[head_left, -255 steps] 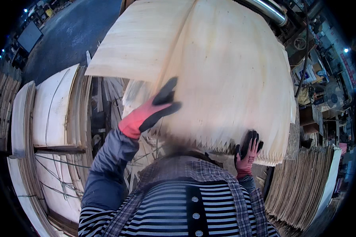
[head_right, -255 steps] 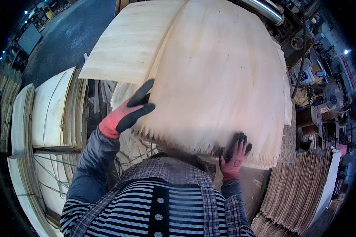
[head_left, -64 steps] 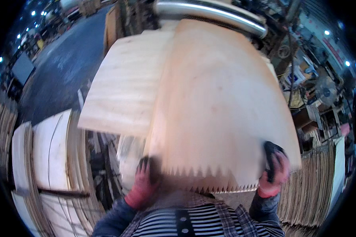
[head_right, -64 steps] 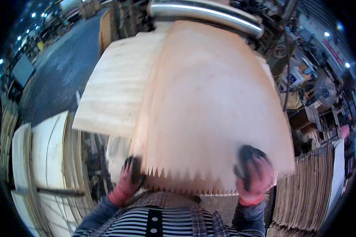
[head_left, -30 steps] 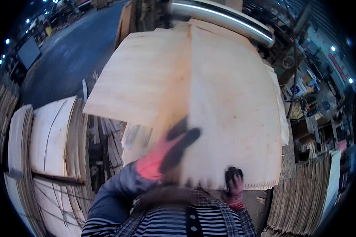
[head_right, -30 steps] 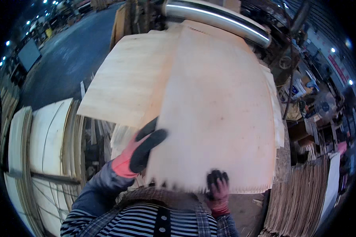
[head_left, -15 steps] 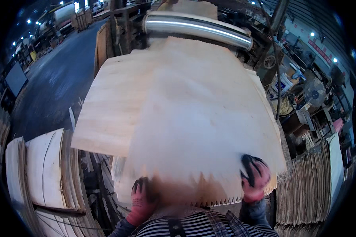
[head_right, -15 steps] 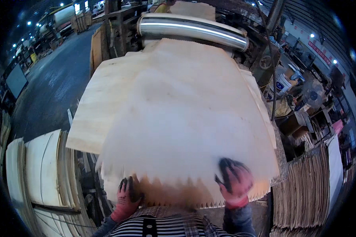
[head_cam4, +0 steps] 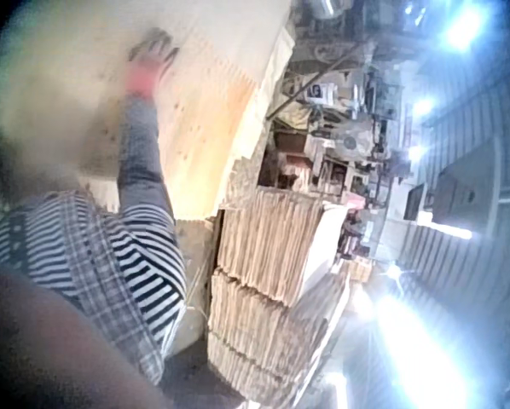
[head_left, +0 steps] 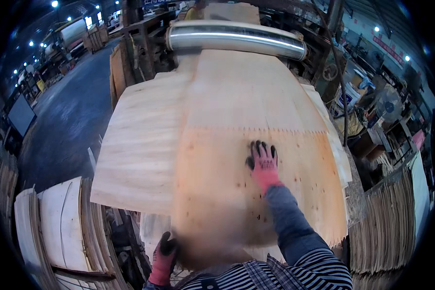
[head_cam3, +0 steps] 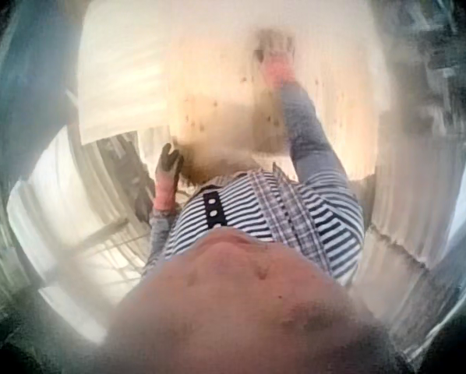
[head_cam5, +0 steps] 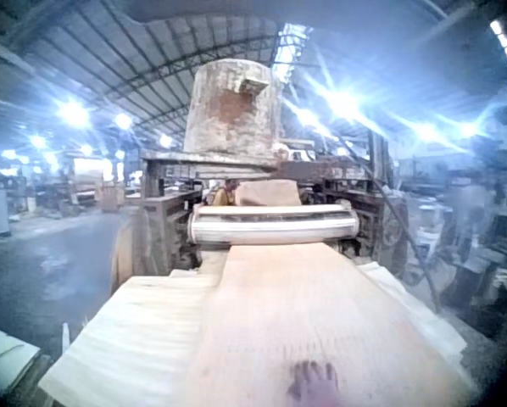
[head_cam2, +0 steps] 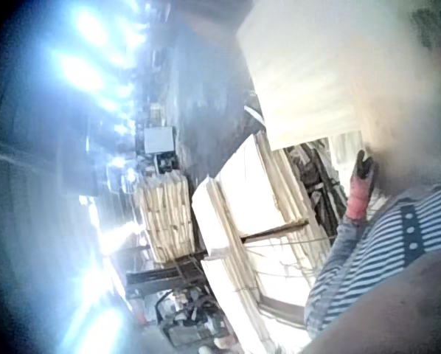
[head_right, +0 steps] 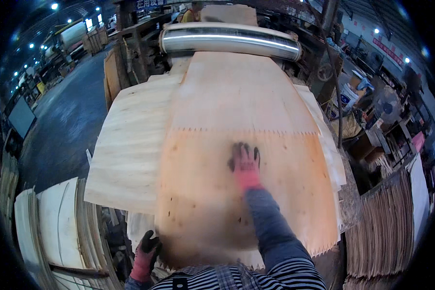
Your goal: The person repeatedly picks up large, light-colored wood panels from a stack and places them onto a roller machine. They handle the panels one at a time, aligning them before moving to the next piece. The task continues with the same repetitive motion throughout the clip.
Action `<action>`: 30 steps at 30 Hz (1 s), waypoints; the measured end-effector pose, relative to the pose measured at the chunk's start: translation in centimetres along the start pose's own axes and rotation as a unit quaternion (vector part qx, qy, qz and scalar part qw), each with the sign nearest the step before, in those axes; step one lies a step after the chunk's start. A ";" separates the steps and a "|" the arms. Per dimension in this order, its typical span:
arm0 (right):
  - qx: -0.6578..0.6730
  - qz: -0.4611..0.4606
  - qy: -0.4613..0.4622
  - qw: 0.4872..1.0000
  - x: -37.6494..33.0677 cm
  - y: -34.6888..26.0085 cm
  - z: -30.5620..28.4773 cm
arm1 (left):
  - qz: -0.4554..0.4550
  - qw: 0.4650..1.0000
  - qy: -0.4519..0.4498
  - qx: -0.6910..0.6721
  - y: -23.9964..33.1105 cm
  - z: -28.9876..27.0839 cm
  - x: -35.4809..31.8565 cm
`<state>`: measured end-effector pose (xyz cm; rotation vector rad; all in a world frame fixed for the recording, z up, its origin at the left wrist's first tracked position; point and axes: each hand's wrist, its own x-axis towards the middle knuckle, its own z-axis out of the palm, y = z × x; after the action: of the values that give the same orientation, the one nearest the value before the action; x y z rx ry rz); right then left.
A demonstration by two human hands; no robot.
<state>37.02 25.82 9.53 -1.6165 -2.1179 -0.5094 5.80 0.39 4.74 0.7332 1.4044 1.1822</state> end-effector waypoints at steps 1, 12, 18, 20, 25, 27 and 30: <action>0.019 -0.037 -0.073 0.996 -1.2 -1.5 -1.7 | 0.008 1.000 0.005 0.004 0.3 0.1 -0.1; 0.064 -0.104 -0.290 0.949 -27.4 -3.7 -11.0 | 0.002 0.986 -0.156 0.059 8.4 3.1 -1.4; 0.181 -0.095 -0.132 0.970 -28.2 -4.1 -14.3 | 0.067 0.949 -0.227 -0.209 14.3 8.7 -5.0; 0.214 -0.053 -0.085 0.972 -27.0 -3.7 -17.7 | 0.228 0.939 -0.214 -0.143 14.1 8.2 -4.6; 0.139 0.009 0.090 0.986 -23.1 -2.3 -23.8 | 0.151 0.972 -0.144 -0.105 7.4 2.6 -0.8; 0.108 -0.055 0.059 0.991 -20.3 -2.2 -25.3 | 0.329 0.823 0.075 0.457 0.8 0.6 0.4; 0.107 -0.131 0.016 0.985 -14.4 -2.5 -24.4 | 0.213 0.885 0.014 0.414 -2.2 -0.2 -0.6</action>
<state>40.62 0.60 22.22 -1.2142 -2.2873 -0.3696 6.17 -0.85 2.83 1.6981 1.8393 0.8668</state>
